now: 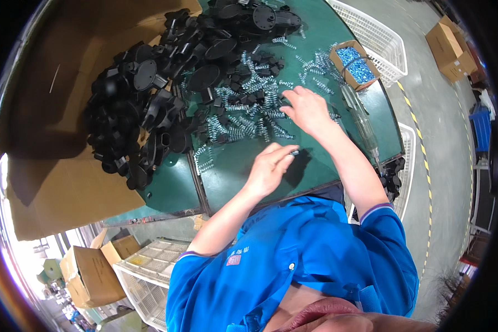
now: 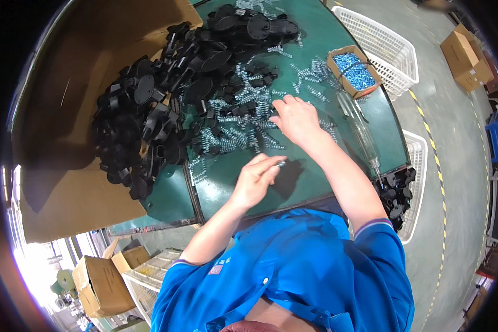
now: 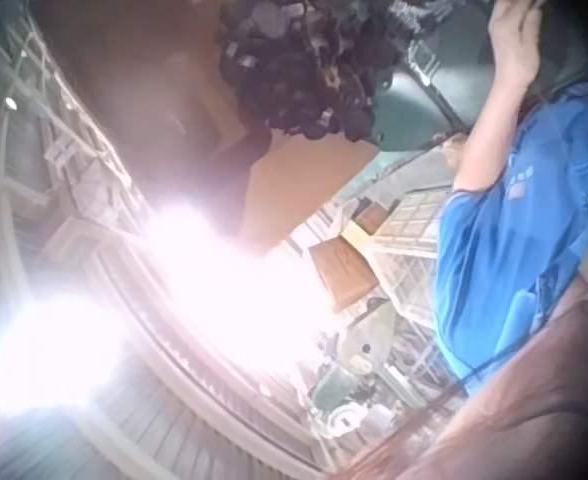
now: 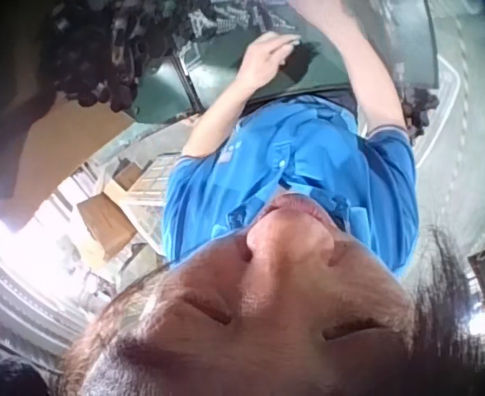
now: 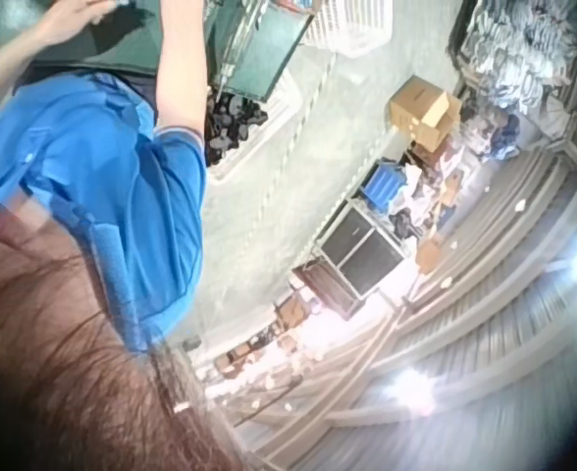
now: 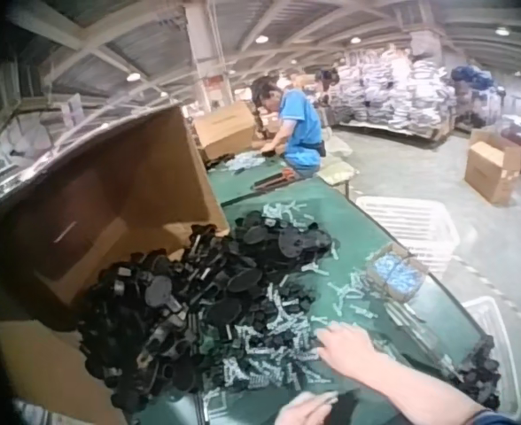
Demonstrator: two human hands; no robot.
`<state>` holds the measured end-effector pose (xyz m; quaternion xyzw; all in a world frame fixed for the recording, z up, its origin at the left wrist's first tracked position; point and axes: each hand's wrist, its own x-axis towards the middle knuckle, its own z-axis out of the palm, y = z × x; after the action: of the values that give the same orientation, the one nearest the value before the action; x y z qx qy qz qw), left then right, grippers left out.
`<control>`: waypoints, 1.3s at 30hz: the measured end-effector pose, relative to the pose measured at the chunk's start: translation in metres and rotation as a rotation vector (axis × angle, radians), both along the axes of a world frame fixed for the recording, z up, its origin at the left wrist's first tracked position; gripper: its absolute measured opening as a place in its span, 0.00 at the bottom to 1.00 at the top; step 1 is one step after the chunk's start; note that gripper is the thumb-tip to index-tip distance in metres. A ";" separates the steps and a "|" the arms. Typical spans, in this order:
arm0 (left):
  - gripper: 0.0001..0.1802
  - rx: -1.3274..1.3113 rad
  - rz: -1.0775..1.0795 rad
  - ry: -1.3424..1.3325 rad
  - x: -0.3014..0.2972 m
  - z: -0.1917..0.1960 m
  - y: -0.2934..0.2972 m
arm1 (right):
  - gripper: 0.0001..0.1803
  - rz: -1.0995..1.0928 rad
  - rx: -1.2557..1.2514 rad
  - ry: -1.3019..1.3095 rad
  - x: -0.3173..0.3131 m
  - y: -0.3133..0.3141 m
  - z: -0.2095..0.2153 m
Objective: The person assembles small black plastic components with metal springs on a green workbench. They repeatedly pick up parts, insert springs, and use a power drill to fasten screws, then place the finished assemblies into a white basket.
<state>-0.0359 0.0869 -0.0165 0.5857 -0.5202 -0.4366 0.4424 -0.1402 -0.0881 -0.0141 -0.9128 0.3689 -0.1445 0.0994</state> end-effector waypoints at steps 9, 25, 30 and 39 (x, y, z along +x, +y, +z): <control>0.10 0.020 0.229 0.690 0.025 -0.008 0.008 | 0.11 0.061 0.438 -0.594 -0.036 0.015 0.018; 0.06 0.161 -0.057 0.777 -0.027 -0.002 -0.018 | 0.16 0.244 0.296 -0.576 -0.108 0.075 0.023; 0.05 0.184 0.023 0.848 -0.044 -0.008 -0.012 | 0.31 0.138 0.086 -0.443 -0.097 0.086 0.021; 0.09 0.205 -0.110 1.352 -0.021 -0.020 -0.002 | 0.37 0.258 0.580 -0.600 -0.117 0.068 0.028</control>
<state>-0.0572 0.0848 -0.0369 0.1962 -0.1150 -0.7750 0.5896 -0.2570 -0.0201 0.0142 -0.8034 0.2319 -0.2802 0.4715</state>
